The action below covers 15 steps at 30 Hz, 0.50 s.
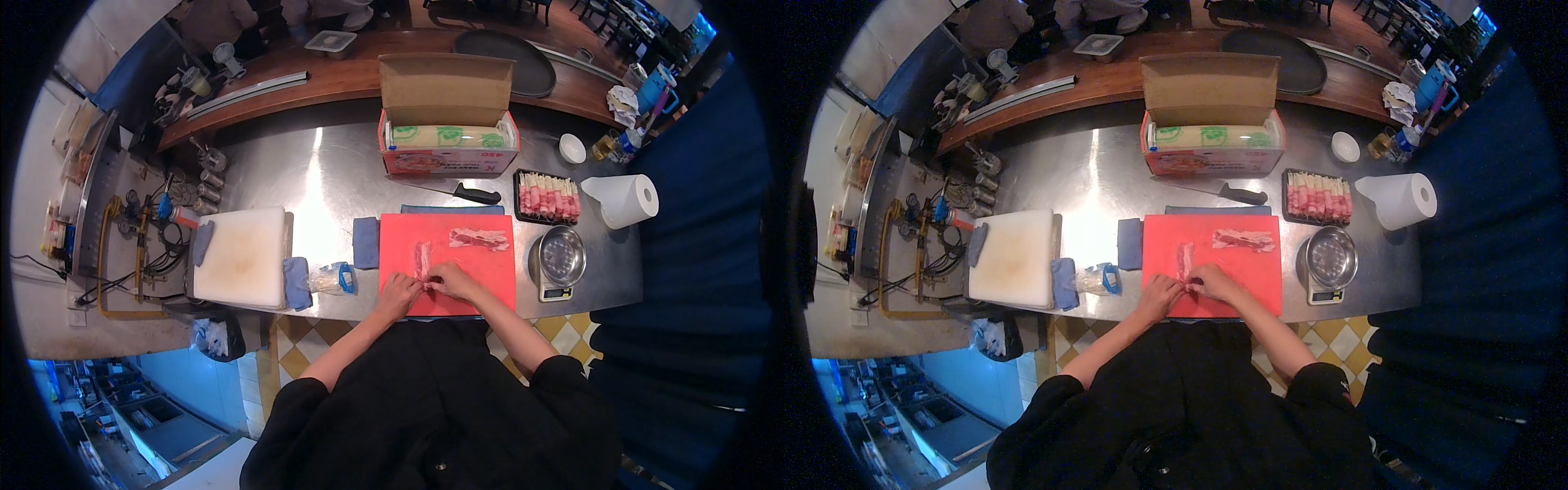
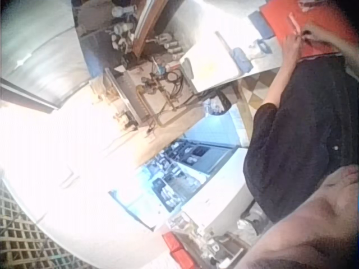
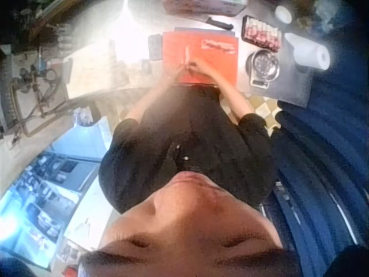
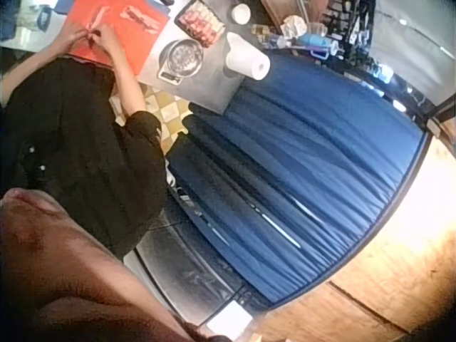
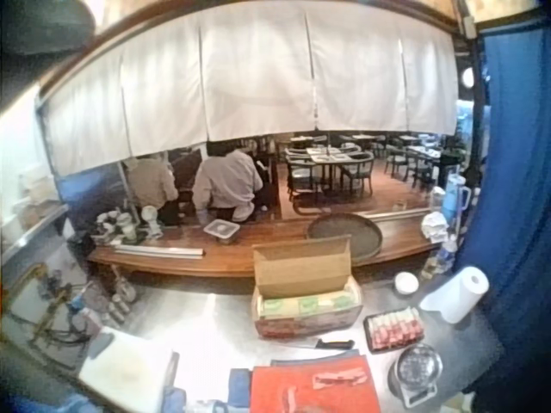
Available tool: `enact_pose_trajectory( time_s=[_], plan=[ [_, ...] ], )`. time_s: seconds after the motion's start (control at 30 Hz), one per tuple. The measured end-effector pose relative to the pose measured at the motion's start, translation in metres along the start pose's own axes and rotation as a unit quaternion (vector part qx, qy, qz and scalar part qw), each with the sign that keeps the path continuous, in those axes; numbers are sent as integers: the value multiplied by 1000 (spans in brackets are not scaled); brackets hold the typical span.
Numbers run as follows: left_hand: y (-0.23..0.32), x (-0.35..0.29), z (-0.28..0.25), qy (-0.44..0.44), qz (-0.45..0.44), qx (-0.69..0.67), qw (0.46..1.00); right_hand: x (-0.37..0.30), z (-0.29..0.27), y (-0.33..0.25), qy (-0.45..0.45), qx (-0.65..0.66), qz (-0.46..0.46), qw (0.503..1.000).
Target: The person unwraps a piece of raw meat from plastic wrap on a red cutting board. They then repeatedly pick up and place down small white sticks, likely skewers, while handling the meat. The person continues to manipulate the meat and sticks throughout the clip.
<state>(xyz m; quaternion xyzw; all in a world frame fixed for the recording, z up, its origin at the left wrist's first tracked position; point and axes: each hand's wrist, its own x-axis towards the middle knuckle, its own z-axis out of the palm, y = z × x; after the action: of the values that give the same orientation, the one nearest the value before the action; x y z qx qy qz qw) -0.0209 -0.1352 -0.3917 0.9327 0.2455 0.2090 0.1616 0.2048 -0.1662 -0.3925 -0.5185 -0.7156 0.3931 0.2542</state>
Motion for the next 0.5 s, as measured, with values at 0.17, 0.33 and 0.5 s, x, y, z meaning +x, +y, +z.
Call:
enact_pose_trajectory(
  time_s=[0.17, 0.33, 0.5],
  plan=[
    [7, 16, -9, -49, -106, -40, 992, -12, 0, -13, 105, -30, -28, 994],
    [-4, 31, -3, -141, -222, -44, 964, -26, 6, -26, 125, -221, -134, 958],
    [-21, 45, -2, -216, -256, -89, 938, -23, 24, -8, 134, -265, -163, 941]
  ],
)
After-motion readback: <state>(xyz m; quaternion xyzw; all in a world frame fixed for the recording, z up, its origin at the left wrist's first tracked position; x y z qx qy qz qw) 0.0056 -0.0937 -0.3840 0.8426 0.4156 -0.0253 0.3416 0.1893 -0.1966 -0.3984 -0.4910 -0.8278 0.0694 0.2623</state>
